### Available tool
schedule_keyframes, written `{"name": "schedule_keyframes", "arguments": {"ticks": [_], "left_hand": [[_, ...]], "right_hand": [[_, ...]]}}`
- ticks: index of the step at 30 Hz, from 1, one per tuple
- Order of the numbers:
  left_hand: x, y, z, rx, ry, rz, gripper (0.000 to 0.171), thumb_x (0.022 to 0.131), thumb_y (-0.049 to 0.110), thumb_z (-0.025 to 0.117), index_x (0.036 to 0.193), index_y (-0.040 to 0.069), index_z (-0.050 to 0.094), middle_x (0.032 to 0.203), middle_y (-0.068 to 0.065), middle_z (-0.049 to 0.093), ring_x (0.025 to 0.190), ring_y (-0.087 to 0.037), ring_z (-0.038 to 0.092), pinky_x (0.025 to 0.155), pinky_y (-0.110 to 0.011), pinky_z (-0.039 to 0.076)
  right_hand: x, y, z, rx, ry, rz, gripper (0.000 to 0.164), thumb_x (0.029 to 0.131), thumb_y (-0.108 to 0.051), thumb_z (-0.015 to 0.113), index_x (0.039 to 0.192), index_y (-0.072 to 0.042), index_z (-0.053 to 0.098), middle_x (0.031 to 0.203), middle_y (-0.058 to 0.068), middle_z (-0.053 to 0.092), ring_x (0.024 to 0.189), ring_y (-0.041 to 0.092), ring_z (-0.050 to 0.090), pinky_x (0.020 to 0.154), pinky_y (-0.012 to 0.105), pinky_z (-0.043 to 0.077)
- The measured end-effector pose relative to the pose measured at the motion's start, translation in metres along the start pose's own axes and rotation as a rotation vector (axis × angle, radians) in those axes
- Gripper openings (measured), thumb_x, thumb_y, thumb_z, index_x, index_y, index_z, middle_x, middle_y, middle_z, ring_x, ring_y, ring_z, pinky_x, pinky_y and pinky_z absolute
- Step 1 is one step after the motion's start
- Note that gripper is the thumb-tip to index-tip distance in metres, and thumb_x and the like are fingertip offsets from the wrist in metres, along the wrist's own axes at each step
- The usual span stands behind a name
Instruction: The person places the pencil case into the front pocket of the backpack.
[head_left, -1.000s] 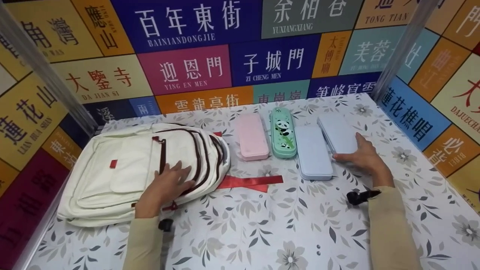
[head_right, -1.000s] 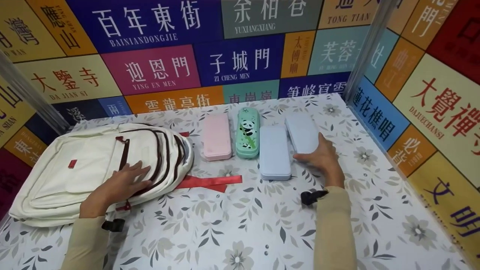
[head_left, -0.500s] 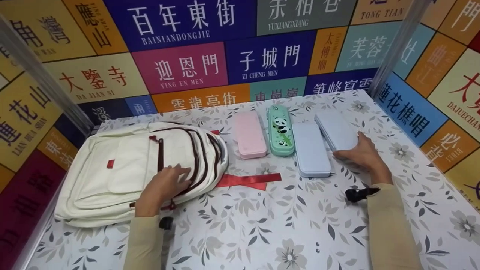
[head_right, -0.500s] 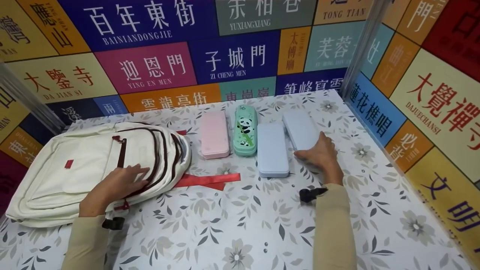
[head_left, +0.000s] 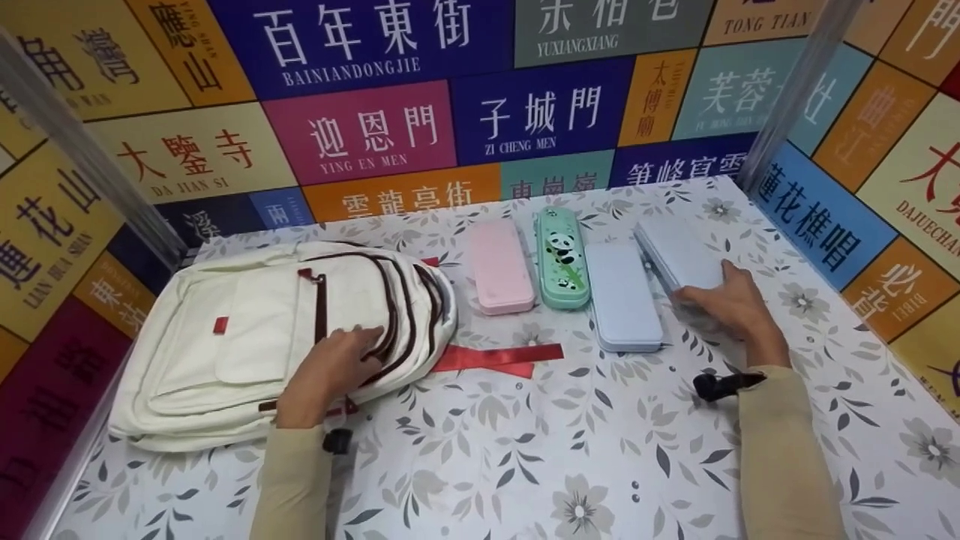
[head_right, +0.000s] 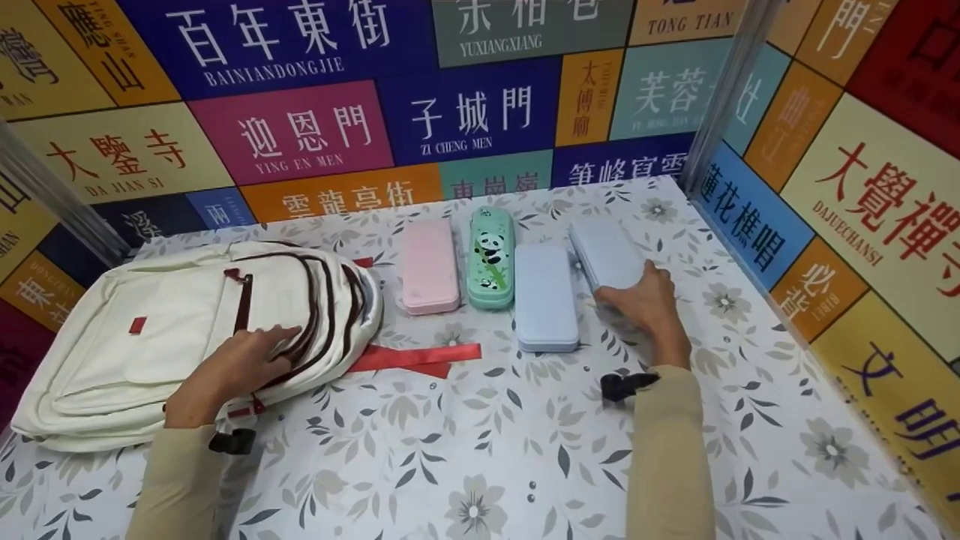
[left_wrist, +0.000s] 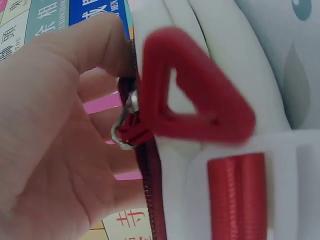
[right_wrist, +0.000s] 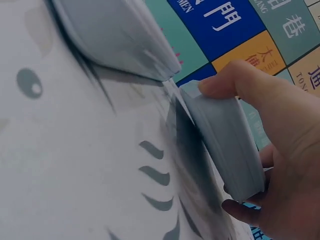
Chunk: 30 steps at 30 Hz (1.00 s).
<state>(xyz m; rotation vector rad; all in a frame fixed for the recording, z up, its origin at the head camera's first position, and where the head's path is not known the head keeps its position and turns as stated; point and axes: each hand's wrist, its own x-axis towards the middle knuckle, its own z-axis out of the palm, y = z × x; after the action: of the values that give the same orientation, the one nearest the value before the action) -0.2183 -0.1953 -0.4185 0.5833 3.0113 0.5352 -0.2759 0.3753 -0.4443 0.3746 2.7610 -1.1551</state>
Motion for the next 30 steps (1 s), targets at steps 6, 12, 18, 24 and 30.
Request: {"name": "schedule_keyframes", "arguments": {"ticks": [6, 12, 18, 24, 30], "left_hand": [[0.001, -0.001, 0.0, 0.026, 0.061, -0.004, 0.047, 0.084, 0.003, 0.062, 0.131, 0.0, 0.064, 0.117, -0.023, 0.071, 0.098, -0.041, 0.069, 0.088, -0.053, 0.055], [0.0, -0.001, 0.003, 0.066, 0.146, 0.026, 0.03, 0.085, -0.001, 0.062, 0.113, 0.003, 0.072, 0.094, -0.02, 0.074, 0.078, -0.037, 0.069, 0.072, -0.051, 0.055], [0.0, 0.0, 0.004, 0.119, 0.246, 0.062, 0.018, 0.088, 0.005, 0.068, 0.105, 0.005, 0.074, 0.073, -0.016, 0.07, 0.058, -0.03, 0.061, 0.061, -0.048, 0.052], [-0.003, 0.001, -0.001, 0.091, 0.234, 0.028, 0.026, 0.091, 0.008, 0.068, 0.116, 0.002, 0.07, 0.085, -0.02, 0.073, 0.07, -0.035, 0.068, 0.069, -0.051, 0.055], [-0.004, 0.004, -0.007, 0.05, 0.268, 0.018, 0.033, 0.091, 0.003, 0.065, 0.124, 0.0, 0.066, 0.106, -0.022, 0.074, 0.091, -0.041, 0.07, 0.08, -0.054, 0.056]], "right_hand": [[0.0, -0.004, -0.001, 0.043, 0.047, 0.031, 0.127, 0.081, -0.059, 0.073, 0.157, -0.002, -0.01, 0.163, 0.033, 0.009, 0.124, 0.044, 0.048, 0.089, 0.046, 0.054], [0.0, -0.004, 0.003, 0.08, 0.102, 0.033, 0.124, 0.082, -0.057, 0.071, 0.158, -0.004, -0.01, 0.165, 0.029, -0.006, 0.149, 0.051, 0.014, 0.123, 0.06, 0.017], [-0.001, -0.01, 0.004, 0.082, 0.156, -0.011, 0.117, 0.085, -0.057, 0.068, 0.159, -0.007, -0.007, 0.163, 0.032, 0.003, 0.148, 0.053, 0.017, 0.123, 0.061, 0.017], [-0.006, -0.028, 0.0, 0.057, 0.173, -0.034, 0.116, 0.085, -0.057, 0.068, 0.16, -0.006, -0.004, 0.164, 0.031, 0.005, 0.147, 0.052, 0.02, 0.122, 0.062, 0.018], [-0.01, -0.042, -0.001, 0.054, 0.177, -0.056, 0.116, 0.084, -0.054, 0.07, 0.161, -0.008, -0.003, 0.165, 0.029, 0.004, 0.147, 0.052, 0.02, 0.122, 0.062, 0.019]]}}
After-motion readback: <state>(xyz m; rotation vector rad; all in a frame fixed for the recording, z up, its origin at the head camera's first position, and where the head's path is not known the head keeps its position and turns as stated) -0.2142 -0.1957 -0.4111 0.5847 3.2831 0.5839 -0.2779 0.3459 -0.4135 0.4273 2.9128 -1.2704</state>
